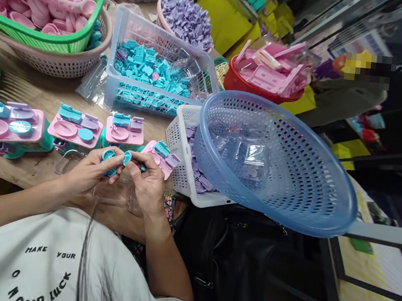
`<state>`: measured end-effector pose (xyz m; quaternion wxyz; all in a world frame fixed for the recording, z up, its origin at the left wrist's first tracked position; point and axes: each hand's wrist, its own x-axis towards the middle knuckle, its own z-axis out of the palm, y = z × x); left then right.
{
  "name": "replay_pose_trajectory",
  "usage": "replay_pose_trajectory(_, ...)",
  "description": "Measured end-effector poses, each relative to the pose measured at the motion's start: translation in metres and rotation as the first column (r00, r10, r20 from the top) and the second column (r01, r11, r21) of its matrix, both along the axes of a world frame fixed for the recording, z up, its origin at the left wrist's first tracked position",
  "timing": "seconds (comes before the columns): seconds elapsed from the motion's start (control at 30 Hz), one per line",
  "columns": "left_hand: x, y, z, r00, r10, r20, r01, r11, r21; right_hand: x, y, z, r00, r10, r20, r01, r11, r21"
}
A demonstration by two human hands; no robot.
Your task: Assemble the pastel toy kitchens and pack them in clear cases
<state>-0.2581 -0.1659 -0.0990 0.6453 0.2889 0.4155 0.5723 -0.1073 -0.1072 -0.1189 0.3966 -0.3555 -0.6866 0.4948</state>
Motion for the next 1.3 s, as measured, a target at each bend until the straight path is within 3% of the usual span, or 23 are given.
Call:
replay_pose_trajectory(0.27, -0.011, 0.005, -0.002, 0.997, -0.012, 0.076, 0.011, 1.000, 0.011, -0.012, 0.009, 0.005, 1.000, 0.015, -0.006, -0.015, 0.999, -0.039)
replay_pose_trajectory(0.53, -0.007, 0.017, 0.001, 0.999, 0.034, -0.033, -0.033, 0.998, 0.048, -0.015, 0.023, 0.033, 0.988, -0.073, 0.135, 0.059, 0.993, 0.107)
replay_pose_trajectory(0.67, -0.002, 0.025, -0.002, 0.995, 0.098, -0.032, -0.095, 0.992, 0.081, -0.015, 0.024, 0.038, 0.990, -0.087, 0.110, 0.081, 0.995, 0.062)
replay_pose_trajectory(0.77, 0.001, 0.025, -0.009, 0.995, 0.080, -0.058, -0.075, 0.994, 0.077, -0.014, 0.031, 0.040, 0.978, -0.121, 0.171, 0.092, 0.981, 0.169)
replay_pose_trajectory(0.83, 0.002, 0.022, -0.015, 0.994, 0.060, -0.093, -0.053, 0.996, 0.075, -0.013, 0.042, 0.040, 0.953, -0.108, 0.284, 0.014, 0.949, 0.316)
replay_pose_trajectory(0.93, 0.003, 0.016, -0.022, 0.982, -0.007, -0.189, 0.017, 0.999, 0.050, -0.014, 0.064, 0.034, 0.860, -0.045, 0.508, -0.226, 0.859, 0.459)
replay_pose_trajectory(1.07, 0.004, 0.010, -0.024, 0.947, -0.108, -0.302, 0.115, 0.993, 0.006, -0.020, 0.085, 0.020, 0.729, -0.080, 0.679, -0.389, 0.768, 0.508)
replay_pose_trajectory(1.17, 0.004, 0.009, -0.022, 0.944, -0.126, -0.305, 0.125, 0.992, -0.024, -0.022, 0.090, 0.018, 0.707, -0.098, 0.701, -0.438, 0.718, 0.541)
replay_pose_trajectory(1.3, 0.004, 0.010, -0.023, 0.953, -0.152, -0.261, 0.137, 0.988, -0.072, -0.019, 0.098, 0.023, 0.701, 0.039, 0.712, -0.539, 0.683, 0.494)
